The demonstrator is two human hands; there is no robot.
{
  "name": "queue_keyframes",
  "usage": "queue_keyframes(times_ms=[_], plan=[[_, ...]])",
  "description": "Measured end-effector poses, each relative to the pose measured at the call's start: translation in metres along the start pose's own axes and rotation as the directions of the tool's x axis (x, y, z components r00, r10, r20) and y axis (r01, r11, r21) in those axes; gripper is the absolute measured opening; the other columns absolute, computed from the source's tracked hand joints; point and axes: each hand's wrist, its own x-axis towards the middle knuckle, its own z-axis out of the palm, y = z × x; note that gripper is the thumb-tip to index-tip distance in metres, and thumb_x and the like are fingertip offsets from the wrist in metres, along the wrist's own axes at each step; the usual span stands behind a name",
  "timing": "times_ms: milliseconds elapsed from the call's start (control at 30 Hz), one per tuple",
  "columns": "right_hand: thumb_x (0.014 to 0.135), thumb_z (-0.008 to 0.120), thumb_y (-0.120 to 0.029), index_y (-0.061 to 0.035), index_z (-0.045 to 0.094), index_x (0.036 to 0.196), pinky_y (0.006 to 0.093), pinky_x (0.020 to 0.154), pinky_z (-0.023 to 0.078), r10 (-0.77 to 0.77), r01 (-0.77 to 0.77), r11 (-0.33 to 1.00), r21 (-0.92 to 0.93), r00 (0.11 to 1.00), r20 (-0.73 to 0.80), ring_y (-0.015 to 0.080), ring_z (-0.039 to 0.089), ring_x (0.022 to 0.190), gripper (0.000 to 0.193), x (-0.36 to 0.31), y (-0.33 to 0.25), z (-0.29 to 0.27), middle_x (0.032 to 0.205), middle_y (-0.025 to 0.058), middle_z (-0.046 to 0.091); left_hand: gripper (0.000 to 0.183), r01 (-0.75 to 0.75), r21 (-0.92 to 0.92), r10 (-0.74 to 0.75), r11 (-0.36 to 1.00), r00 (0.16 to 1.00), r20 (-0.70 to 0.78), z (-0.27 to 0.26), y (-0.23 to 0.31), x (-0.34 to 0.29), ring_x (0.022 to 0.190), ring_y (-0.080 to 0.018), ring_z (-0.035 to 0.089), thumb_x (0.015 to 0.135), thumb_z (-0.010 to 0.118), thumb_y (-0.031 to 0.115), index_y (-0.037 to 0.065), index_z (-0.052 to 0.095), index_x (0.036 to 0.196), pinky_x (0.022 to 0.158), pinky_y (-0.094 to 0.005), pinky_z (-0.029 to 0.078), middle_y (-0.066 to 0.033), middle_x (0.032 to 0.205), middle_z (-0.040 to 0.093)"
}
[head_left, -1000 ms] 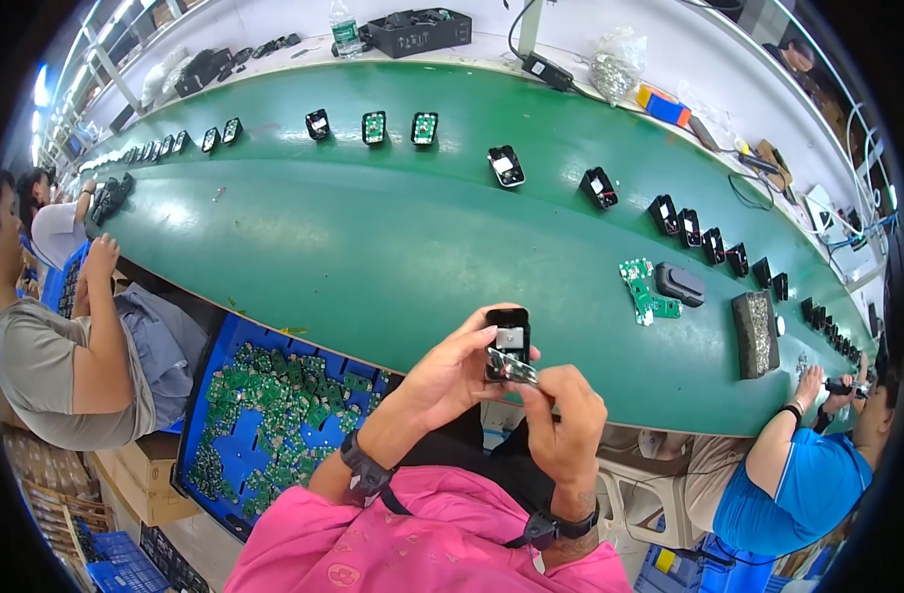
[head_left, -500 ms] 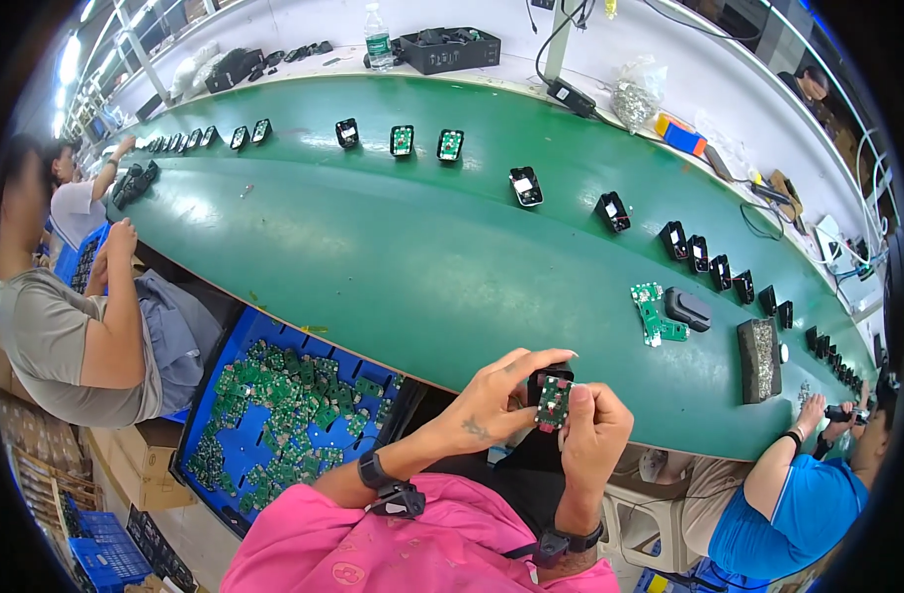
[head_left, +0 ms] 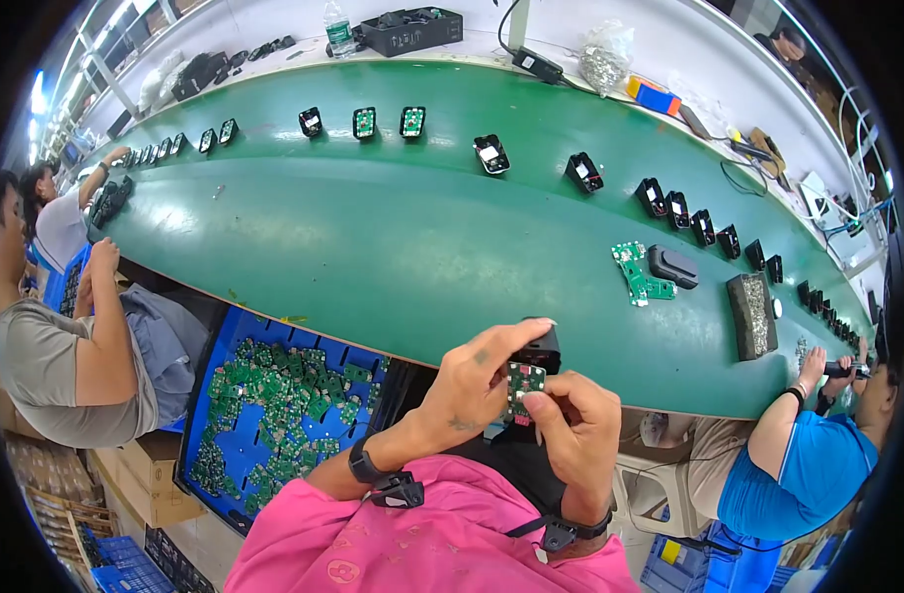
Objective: Assembling circuit boards into black plastic enclosures on a production line.
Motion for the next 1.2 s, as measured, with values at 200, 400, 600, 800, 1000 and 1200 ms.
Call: queue_keyframes(times_ms=[200, 400, 600, 800, 1000, 1200], plan=[[0.088, 0.075, -0.007, 0.0029, 0.07, 0.086, 0.0237, 0.054, 0.046, 0.01, -0.009, 1.0, 0.005, 0.989, -0.145, 0.0086, 0.062, 0.061, 0.011, 0.0, 0.002, 0.007, 0.073, 0.0063, 0.067, 0.062, -0.19, 0.156, 0.186, 0.969, 0.982, 0.039, 0.002, 0.011, -0.001, 0.104, -0.0423, 0.065, 0.086, 0.054, -0.009, 0.005, 0.045, 0.145, 0.088, -0.041, 0.054, -0.0236, 0.124, 0.063], [0.09, 0.075, -0.01, 0.0032, 0.069, 0.084, 0.0233, 0.052, 0.045, 0.058, -0.044, 0.997, 0.065, 0.971, -0.23, 0.0058, 0.059, 0.06, 0.016, 0.0, 0.004, 0.01, 0.07, 0.0042, 0.067, 0.055, 0.037, -0.001, -0.036, 0.999, 0.998, 0.057, -0.002, 0.014, -0.006, 0.099, -0.0373, 0.068, 0.091, 0.053, -0.003, 0.003, 0.045, 0.145, 0.084, -0.0404, 0.055, -0.0258, 0.122, 0.062], [0.093, 0.074, -0.011, -0.0014, 0.061, 0.078, 0.0192, 0.049, 0.039, 0.086, -0.081, 0.996, 0.029, 0.964, -0.253, 0.0035, 0.053, 0.055, 0.022, 0.006, 0.012, 0.01, 0.064, -0.0014, 0.06, 0.044, 0.136, -0.192, -0.106, 0.972, 0.982, 0.159, -0.008, 0.02, -0.004, 0.091, -0.0155, 0.068, 0.097, 0.051, 0.001, 0.0, 0.046, 0.141, 0.077, -0.0284, 0.057, -0.0136, 0.119, 0.066], [0.096, 0.068, -0.013, 0.0007, 0.062, 0.092, 0.0229, 0.051, 0.04, 0.048, -0.072, 0.992, -0.105, 0.974, -0.22, 0.0061, 0.054, 0.058, 0.016, 0.014, 0.02, 0.015, 0.069, 0.0009, 0.06, 0.033, 0.273, -0.195, -0.282, 0.942, 0.959, -0.016, 0.01, 0.018, -0.001, 0.061, -0.0073, 0.062, 0.102, 0.05, 0.009, 0.001, 0.052, 0.134, 0.05, -0.0213, 0.048, -0.0103, 0.099, 0.07], [0.102, 0.053, -0.018, 0.0032, 0.058, 0.127, 0.0411, 0.063, 0.053, -0.082, 0.018, 0.96, -0.278, 0.972, -0.219, 0.0332, 0.069, 0.069, 0.033, 0.019, 0.016, 0.031, 0.085, 0.0201, 0.069, 0.03, 0.137, 0.035, -0.13, 0.99, 0.98, -0.154, 0.024, 0.012, 0.0, 0.062, -0.0112, 0.064, 0.1, 0.052, 0.008, 0.001, 0.056, 0.129, 0.052, -0.0288, 0.051, -0.0125, 0.08, 0.07], [0.103, 0.053, -0.02, 0.0019, 0.062, 0.127, 0.0371, 0.065, 0.053, -0.243, 0.191, 0.963, -0.193, 0.921, -0.303, 0.0258, 0.068, 0.069, 0.034, 0.029, 0.044, 0.047, 0.088, 0.0204, 0.068, 0.028, 0.026, 0.232, 0.036, 0.972, 0.965, -0.261, 0.025, 0.002, -0.005, 0.064, -0.0246, 0.069, 0.099, 0.053, 0.01, 0.001, 0.058, 0.125, 0.061, -0.0322, 0.054, -0.0153, 0.083, 0.069]])
